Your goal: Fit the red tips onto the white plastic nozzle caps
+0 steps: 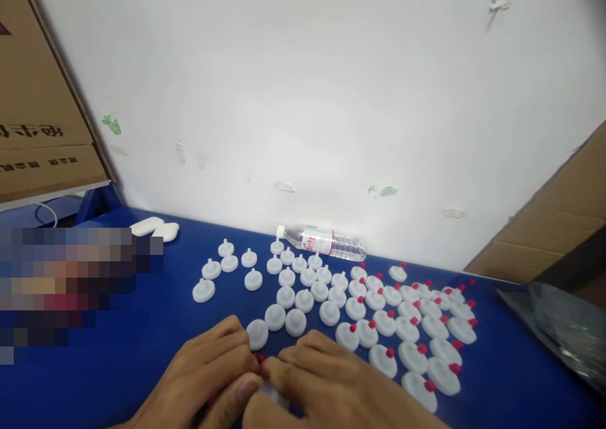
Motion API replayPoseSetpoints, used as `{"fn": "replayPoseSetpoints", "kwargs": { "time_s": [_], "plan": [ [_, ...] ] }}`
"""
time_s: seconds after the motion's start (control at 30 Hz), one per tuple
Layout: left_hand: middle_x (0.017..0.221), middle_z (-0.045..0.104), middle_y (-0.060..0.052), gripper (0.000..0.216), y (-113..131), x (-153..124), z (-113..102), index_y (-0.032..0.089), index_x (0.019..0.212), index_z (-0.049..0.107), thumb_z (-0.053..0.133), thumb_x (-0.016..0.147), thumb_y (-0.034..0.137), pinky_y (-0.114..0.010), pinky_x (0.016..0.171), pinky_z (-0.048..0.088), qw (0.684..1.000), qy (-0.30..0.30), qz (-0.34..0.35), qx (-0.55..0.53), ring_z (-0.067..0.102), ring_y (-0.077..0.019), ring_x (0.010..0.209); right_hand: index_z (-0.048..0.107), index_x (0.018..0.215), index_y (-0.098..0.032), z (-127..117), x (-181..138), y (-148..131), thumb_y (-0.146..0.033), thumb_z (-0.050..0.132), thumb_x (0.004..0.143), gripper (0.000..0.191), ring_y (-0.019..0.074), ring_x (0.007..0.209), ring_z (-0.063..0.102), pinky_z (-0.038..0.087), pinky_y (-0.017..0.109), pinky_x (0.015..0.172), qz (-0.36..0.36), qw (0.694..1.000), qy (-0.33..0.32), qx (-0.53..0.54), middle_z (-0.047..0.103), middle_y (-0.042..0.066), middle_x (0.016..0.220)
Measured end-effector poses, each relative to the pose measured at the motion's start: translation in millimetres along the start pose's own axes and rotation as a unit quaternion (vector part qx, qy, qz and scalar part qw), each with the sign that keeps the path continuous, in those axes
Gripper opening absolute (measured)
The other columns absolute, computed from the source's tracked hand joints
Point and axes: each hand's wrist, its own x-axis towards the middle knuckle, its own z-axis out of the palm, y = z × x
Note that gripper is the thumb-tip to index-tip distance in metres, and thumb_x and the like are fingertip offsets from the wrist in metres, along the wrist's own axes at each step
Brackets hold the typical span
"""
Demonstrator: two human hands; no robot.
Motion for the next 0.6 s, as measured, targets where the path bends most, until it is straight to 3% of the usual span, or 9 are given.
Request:
{"fn": "replayPoseSetpoints", "kwargs": {
  "time_s": [0.07, 0.17, 0.27, 0.37, 0.47, 0.6],
  "plan": [
    [0.088, 0.068, -0.002, 0.025, 1, 4, -5, 0.023, 0.103, 0.061, 0.037, 0.111, 0.025, -0.025, 0.074, 0.057, 1.000, 0.001, 0.002, 0.019, 0.063, -0.0165, 0.080, 0.057, 0.089, -0.023, -24, 5, 5, -0.021, 0.056, 0.106, 0.017, 0.0135, 0.067, 0.063, 0.046, 0.028, 0.065, 0.014, 0.999, -0.030, 0.003, 0.067, -0.004, 0.078],
    [0.099, 0.071, -0.004, 0.015, 2, 6, -5, 0.024, 0.112, 0.063, 0.050, 0.104, 0.022, -0.025, 0.080, 0.058, 0.998, 0.008, 0.029, 0.064, 0.064, -0.0189, 0.091, 0.057, 0.095, -0.022, -55, 3, 23, -0.013, 0.055, 0.103, 0.012, 0.0179, 0.075, 0.066, 0.049, 0.031, 0.070, 0.063, 0.996, -0.065, -0.007, 0.072, 0.002, 0.088],
    [0.106, 0.072, -0.005, 0.018, 2, 5, 4, 0.026, 0.115, 0.066, 0.059, 0.098, 0.023, -0.024, 0.082, 0.057, 0.991, 0.016, 0.053, 0.123, 0.065, -0.0208, 0.099, 0.058, 0.109, -0.027, -72, -9, 52, -0.032, 0.049, 0.110, 0.011, 0.0223, 0.077, 0.067, 0.049, 0.034, 0.066, 0.195, 0.978, -0.070, -0.030, 0.074, 0.004, 0.095],
    [0.113, 0.071, -0.006, 0.018, 3, 1, 12, 0.026, 0.111, 0.068, 0.056, 0.099, 0.021, -0.026, 0.088, 0.056, 0.985, 0.022, 0.044, 0.168, 0.062, -0.0231, 0.108, 0.058, 0.122, -0.030, -75, -24, 81, -0.041, 0.040, 0.113, 0.023, 0.0237, 0.081, 0.069, 0.050, 0.036, 0.067, 0.284, 0.953, -0.094, -0.043, 0.073, 0.004, 0.103],
    [0.110, 0.070, -0.005, 0.015, 2, 0, 14, 0.025, 0.104, 0.067, 0.054, 0.100, 0.018, -0.026, 0.090, 0.054, 0.982, 0.023, 0.061, 0.178, 0.059, -0.0233, 0.113, 0.063, 0.122, -0.026, -68, -36, 104, -0.040, 0.037, 0.113, 0.031, 0.0268, 0.097, 0.071, 0.054, 0.042, 0.081, 0.314, 0.942, -0.106, -0.049, 0.072, 0.008, 0.114],
    [0.105, 0.068, -0.004, 0.018, 3, 4, 14, 0.025, 0.098, 0.064, 0.050, 0.101, 0.014, -0.023, 0.089, 0.052, 0.986, 0.026, 0.059, 0.151, 0.059, -0.0206, 0.111, 0.070, 0.110, -0.020, -56, -43, 119, -0.045, 0.032, 0.114, 0.046, 0.0315, 0.108, 0.069, 0.053, 0.049, 0.093, 0.317, 0.941, -0.111, -0.051, 0.073, 0.012, 0.116]
  ]
}}
